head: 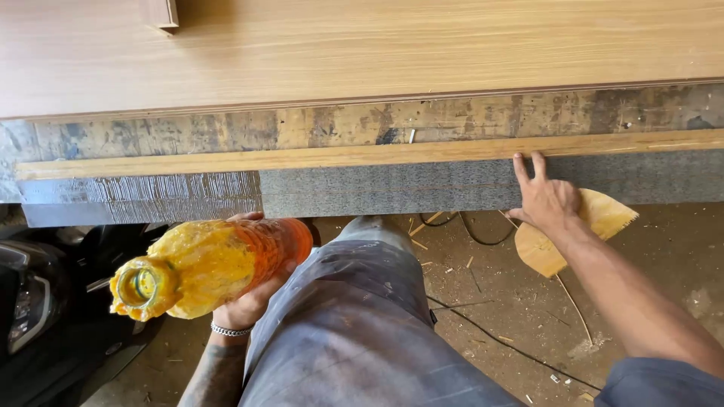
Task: The person applies a yellow liquid adhesive from a bottle onto a wooden spreader and then uses the spreader to coat a long wooden strip.
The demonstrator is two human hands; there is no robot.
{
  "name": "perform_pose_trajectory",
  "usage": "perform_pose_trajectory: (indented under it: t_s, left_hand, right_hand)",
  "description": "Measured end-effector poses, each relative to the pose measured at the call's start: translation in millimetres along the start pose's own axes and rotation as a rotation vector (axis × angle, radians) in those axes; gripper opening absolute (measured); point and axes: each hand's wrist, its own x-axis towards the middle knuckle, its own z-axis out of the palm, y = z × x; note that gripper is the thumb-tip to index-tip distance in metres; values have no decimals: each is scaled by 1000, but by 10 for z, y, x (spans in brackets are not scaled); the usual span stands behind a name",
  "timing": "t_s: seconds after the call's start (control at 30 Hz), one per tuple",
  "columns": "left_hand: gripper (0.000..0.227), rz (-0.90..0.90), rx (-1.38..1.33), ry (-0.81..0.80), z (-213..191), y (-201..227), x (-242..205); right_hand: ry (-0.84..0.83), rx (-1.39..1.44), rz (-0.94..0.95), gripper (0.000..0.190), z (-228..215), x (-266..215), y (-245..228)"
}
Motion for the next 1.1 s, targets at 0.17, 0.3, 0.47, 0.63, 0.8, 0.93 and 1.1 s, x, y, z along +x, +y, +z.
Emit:
perform_pose_trajectory:
  t_s: [0.17, 0.3, 0.47, 0.63, 0.8, 0.93, 1.1]
  left_hand:
    - [97, -23, -18, -10, 13, -114, -62]
    - [94, -44, 2, -31, 26, -164, -108]
    - [94, -52, -30, -28, 45, -133, -163]
    - [94, -27, -55, -34, 17, -223, -217]
    - [97, -6, -91, 5, -36, -428, -375]
    - [94, 18, 50, 42, -55, -618, -587]
    - [80, -15, 77, 104, 116, -676, -754]
  right_hand:
    - [9, -31, -3, 132, -95, -96, -21]
    - [20, -37, -43, 136, 20, 12, 54]
    - [101, -26, -104, 130, 51, -29, 106]
    - [145, -41, -125, 129, -5, -98, 91]
    - [145, 37, -176, 120, -244, -266, -266]
    - [149, -57, -332, 108, -42, -281, -800]
    - [187, -19, -335, 107, 69, -343, -1088]
